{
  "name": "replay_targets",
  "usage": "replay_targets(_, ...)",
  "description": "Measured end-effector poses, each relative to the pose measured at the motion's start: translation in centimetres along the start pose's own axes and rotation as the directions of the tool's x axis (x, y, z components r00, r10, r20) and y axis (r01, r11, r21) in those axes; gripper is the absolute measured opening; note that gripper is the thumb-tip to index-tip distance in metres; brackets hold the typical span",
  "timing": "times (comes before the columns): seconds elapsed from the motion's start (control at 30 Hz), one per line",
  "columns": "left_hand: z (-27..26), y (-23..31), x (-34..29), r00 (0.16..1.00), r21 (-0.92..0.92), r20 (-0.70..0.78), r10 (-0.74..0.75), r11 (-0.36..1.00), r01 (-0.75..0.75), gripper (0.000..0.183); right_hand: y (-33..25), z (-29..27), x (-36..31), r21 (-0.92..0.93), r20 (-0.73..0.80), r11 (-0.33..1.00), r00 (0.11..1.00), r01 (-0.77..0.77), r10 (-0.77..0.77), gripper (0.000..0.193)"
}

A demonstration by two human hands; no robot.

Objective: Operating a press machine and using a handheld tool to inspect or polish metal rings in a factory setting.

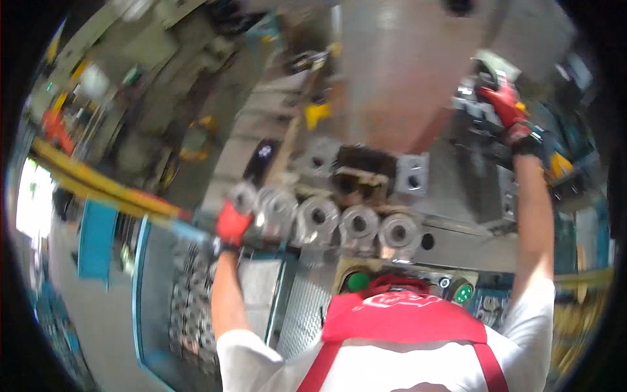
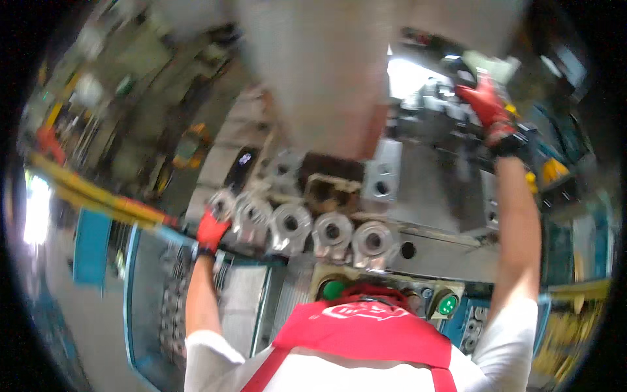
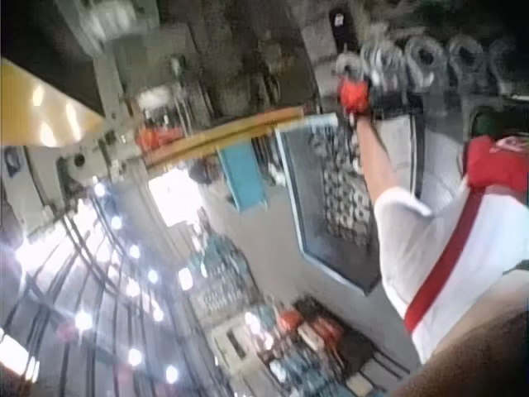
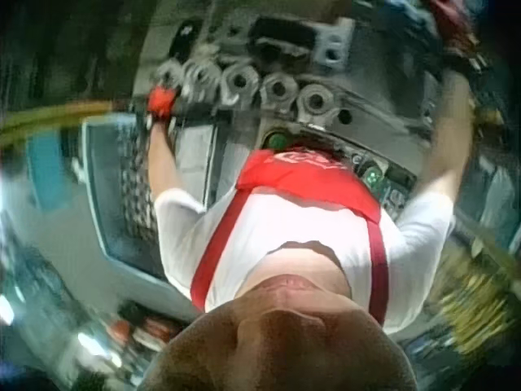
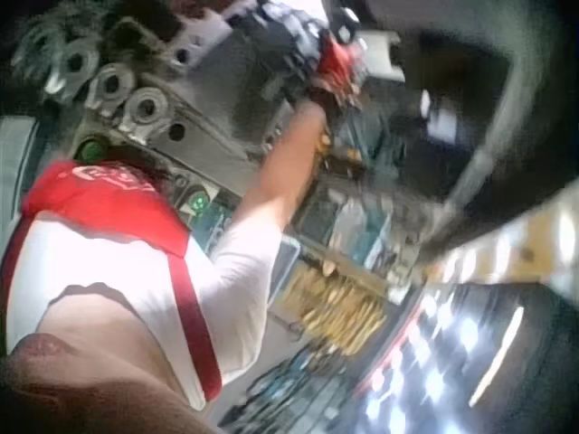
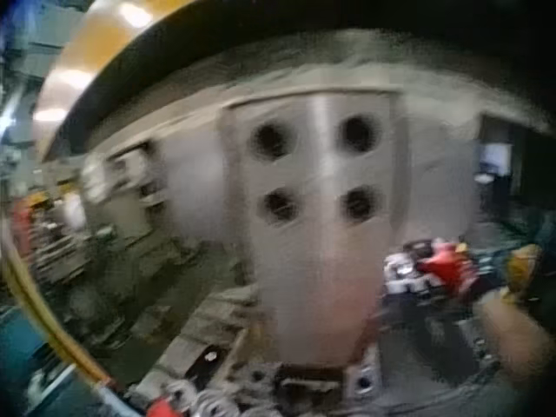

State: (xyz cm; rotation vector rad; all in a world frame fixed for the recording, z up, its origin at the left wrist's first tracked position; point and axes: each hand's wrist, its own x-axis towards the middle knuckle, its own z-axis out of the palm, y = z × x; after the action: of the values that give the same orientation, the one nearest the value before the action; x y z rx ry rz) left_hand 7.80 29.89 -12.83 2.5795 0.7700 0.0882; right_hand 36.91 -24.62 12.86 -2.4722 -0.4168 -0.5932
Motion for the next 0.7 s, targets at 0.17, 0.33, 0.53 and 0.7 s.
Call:
replay_targets(0.17,3.2,-7.3,0.7,0.989,-0.509,-0.091,-0.119,0.859,0.056,0.091,2.5,5.0,3.8,-0.227,0.158,0.921,0.921,-0.317,0.356,0.099)
replay_targets(0.33,3.0,-4.3,-0.6,0.916,-0.653,-0.268,-0.298,0.755,0.055,0.077,1.0,6.9,4.7,-0.378,0.253,0.9,0.911,-0.217,0.326,0.103)
replay_targets(0.53,2.6,-3.1,-4.7,0.852,-0.663,-0.372,-0.367,0.748,0.033,0.068,5.9,11.5,7.3,-0.327,0.193,0.769,0.758,-0.549,0.623,0.108)
replay_targets(0.7,5.7,-7.5,-6.9,0.814,-0.693,-0.428,-0.393,0.721,-0.016,0.064,4.2,11.2,7.2,-0.321,0.233,0.808,0.785,-0.495,0.573,0.101)
